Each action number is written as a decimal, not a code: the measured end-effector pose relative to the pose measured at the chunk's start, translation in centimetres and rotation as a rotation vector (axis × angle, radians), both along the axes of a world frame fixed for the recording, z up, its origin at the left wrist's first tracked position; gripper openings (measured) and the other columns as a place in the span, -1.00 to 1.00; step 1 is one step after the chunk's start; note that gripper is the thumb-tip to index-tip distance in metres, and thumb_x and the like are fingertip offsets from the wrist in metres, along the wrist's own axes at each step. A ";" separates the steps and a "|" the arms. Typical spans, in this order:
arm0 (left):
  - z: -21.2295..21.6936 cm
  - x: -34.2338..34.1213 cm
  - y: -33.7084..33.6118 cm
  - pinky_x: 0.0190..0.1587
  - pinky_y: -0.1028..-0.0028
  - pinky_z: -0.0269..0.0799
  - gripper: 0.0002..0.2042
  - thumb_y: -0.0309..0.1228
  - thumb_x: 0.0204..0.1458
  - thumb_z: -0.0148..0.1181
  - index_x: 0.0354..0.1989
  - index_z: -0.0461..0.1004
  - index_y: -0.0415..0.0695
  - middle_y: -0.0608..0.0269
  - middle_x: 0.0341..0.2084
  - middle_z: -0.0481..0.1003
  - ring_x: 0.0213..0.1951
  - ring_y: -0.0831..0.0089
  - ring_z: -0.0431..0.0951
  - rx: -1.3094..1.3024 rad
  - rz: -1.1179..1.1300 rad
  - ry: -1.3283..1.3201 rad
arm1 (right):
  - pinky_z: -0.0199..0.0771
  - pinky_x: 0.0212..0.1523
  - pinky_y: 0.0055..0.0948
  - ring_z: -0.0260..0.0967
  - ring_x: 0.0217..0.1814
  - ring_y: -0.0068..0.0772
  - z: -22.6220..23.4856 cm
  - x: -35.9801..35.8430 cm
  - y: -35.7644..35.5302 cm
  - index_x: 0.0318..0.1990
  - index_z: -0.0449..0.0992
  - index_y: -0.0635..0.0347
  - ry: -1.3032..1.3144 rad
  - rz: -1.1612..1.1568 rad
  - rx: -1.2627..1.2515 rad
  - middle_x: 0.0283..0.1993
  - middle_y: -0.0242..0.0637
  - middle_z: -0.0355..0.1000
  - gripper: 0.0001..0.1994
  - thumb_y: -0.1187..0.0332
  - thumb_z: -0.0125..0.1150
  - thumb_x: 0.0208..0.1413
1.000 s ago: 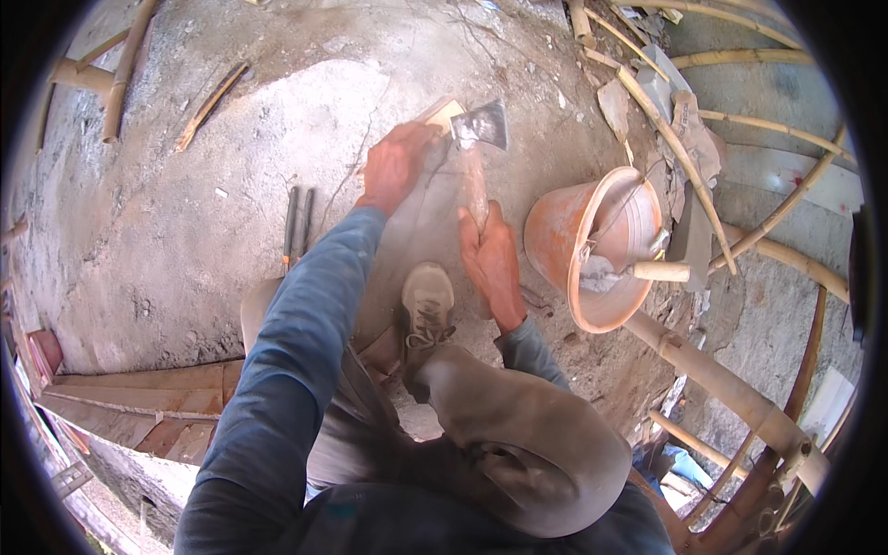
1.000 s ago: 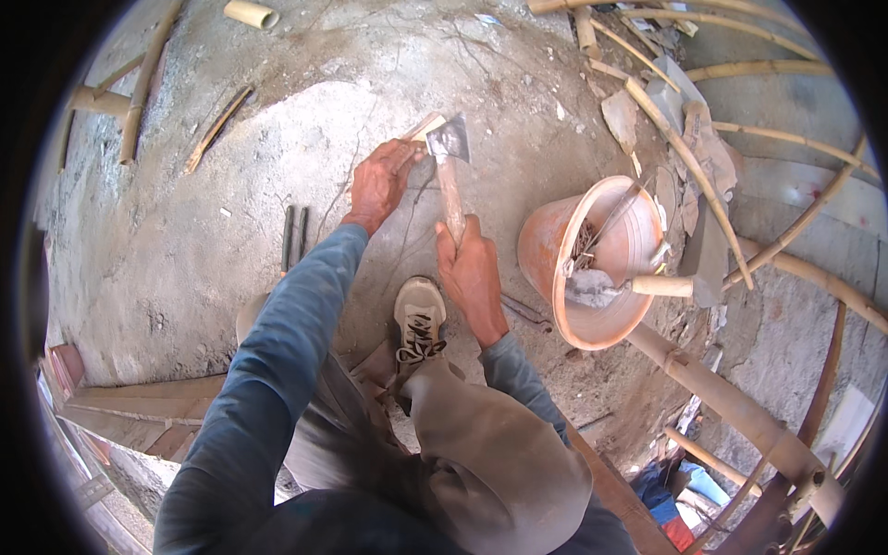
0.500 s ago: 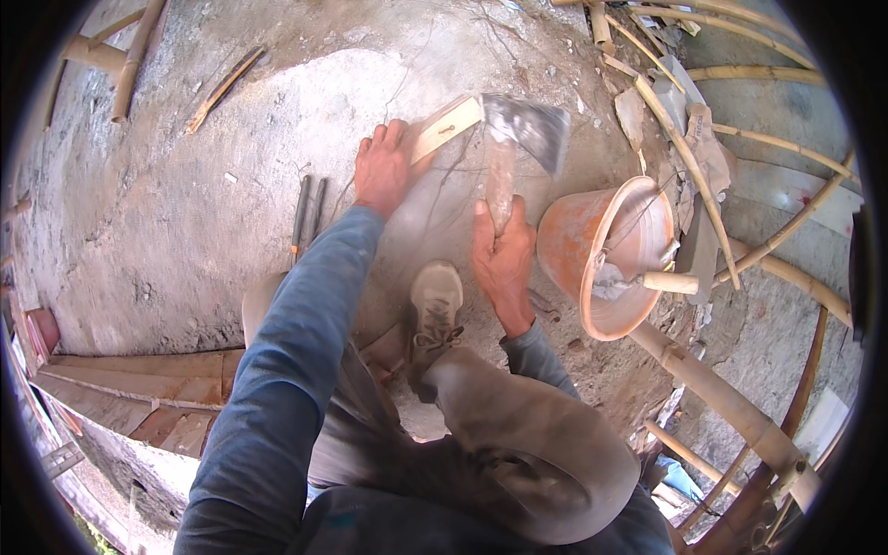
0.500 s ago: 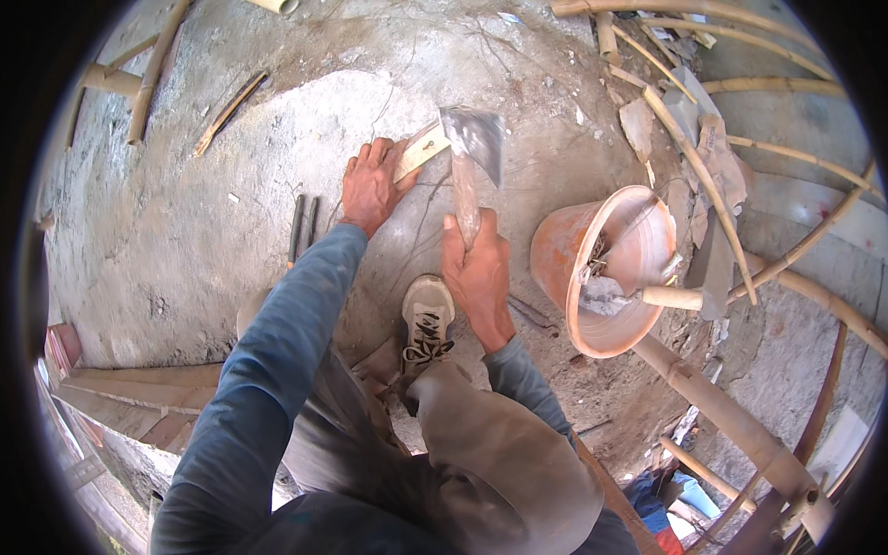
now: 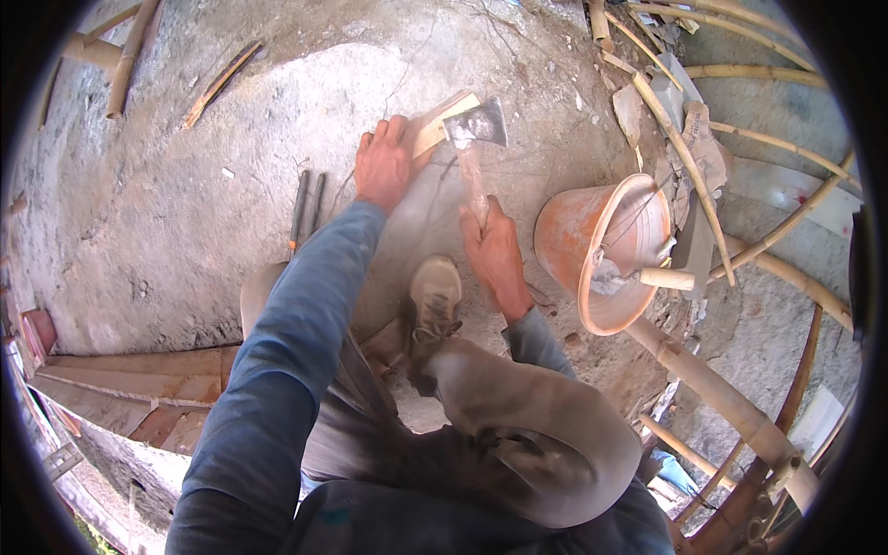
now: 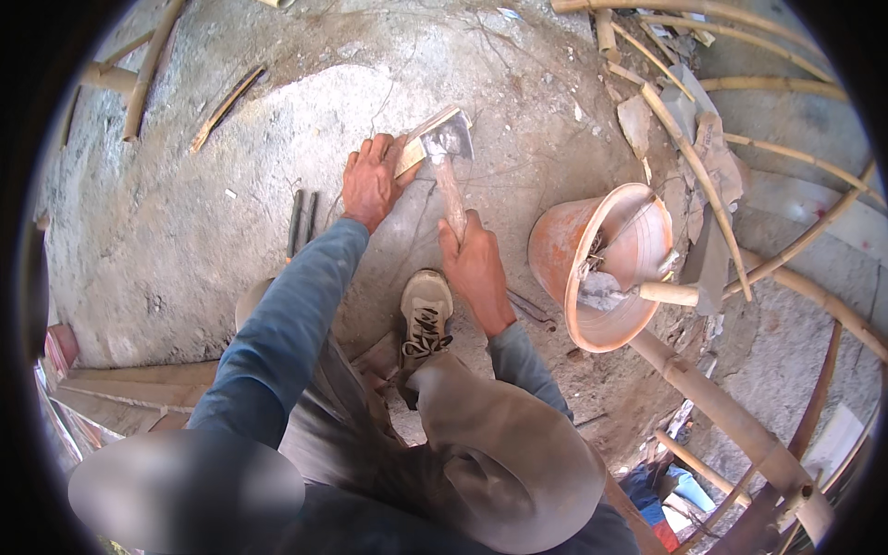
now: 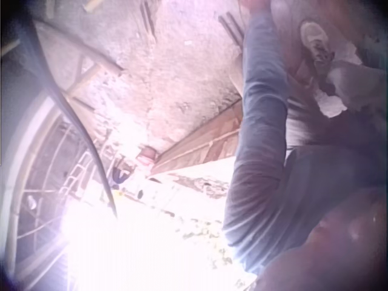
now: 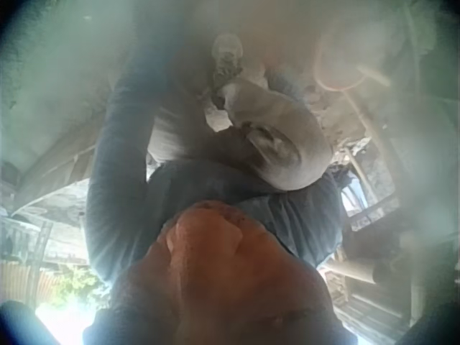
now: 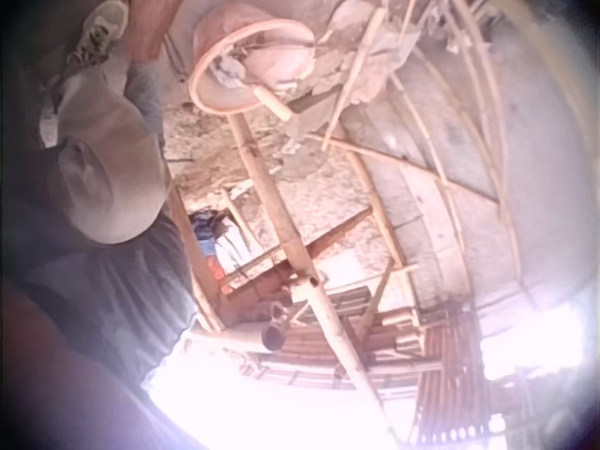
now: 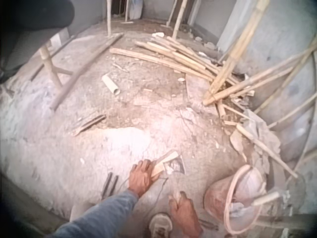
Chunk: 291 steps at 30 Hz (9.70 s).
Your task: The person secures bamboo poles using pliers and wire, then retrieves a wooden block and a hammer from a bucket. They repeatedly strike the wooden block with the hammer on the ground, then place the block against a bamboo structure and continue hammering it into position.
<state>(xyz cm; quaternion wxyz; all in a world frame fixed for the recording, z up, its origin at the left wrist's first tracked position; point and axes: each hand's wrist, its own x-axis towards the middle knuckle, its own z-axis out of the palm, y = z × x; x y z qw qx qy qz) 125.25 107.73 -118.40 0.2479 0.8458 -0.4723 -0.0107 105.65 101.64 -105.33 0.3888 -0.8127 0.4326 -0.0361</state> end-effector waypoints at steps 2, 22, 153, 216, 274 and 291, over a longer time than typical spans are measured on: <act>0.1 0.5 0.5 0.07 0.13 0.44 -0.48 -0.02 0.17 0.42 0.16 0.64 -0.12 0.26 -0.01 0.47 0.06 0.23 0.50 0.003 0.018 -0.011 | 0.52 -0.41 0.00 0.62 -0.45 0.21 1.4 0.1 0.1 -0.06 0.47 0.48 -0.032 0.042 -0.042 -0.47 0.23 0.52 -0.68 0.29 0.30 0.39; 1.2 0.2 0.1 0.10 0.18 0.44 -0.42 -0.10 0.13 0.51 0.30 0.61 -0.07 0.31 0.01 0.50 0.04 0.29 0.52 0.044 0.031 0.030 | 0.49 -0.44 -0.01 0.56 -0.51 0.19 -1.0 -0.5 0.4 -0.04 0.48 0.41 -0.493 0.021 -0.420 -0.52 0.14 0.51 -0.70 0.27 0.29 0.41; 16.7 13.3 9.0 0.11 0.38 0.47 -0.43 -0.21 0.23 0.37 0.33 0.47 -0.29 0.20 0.00 0.59 0.04 0.40 0.57 -0.545 0.301 1.243 | 0.58 0.03 0.01 0.55 0.02 0.20 -4.4 -7.1 5.9 0.10 0.60 0.32 -0.291 -0.172 -0.201 0.03 0.07 0.51 -0.72 0.43 0.26 0.30; 15.9 7.2 9.2 0.38 0.34 0.34 -0.26 0.22 0.41 0.10 0.45 0.45 -0.22 0.15 0.23 0.57 0.28 0.38 0.49 -0.384 0.014 1.282 | 0.36 0.40 -0.34 0.44 0.27 -0.43 2.2 -2.3 0.7 0.44 0.42 0.35 -0.436 0.203 1.043 0.30 -0.25 0.53 -0.50 0.49 0.20 0.36; 14.3 4.1 8.2 0.33 -0.04 0.59 -0.14 0.24 0.38 0.10 0.51 0.26 -0.34 -0.14 0.33 0.47 0.37 0.13 0.51 0.232 -0.227 1.732 | 0.40 0.31 0.10 0.39 0.31 0.42 1.1 -0.1 4.5 0.47 0.21 0.43 -0.390 0.098 0.294 0.25 0.38 0.39 -0.33 0.62 0.08 0.15; 15.7 3.6 8.4 0.22 -0.02 0.67 -0.28 0.24 0.43 0.01 0.20 0.47 -0.33 0.07 -0.05 0.59 -0.12 0.24 0.69 -0.274 -0.243 2.104 | 0.55 0.26 0.04 0.48 0.28 0.36 -2.6 -2.4 3.4 0.54 0.07 0.57 0.141 0.313 -0.105 0.35 0.38 0.24 -0.23 0.62 0.15 0.15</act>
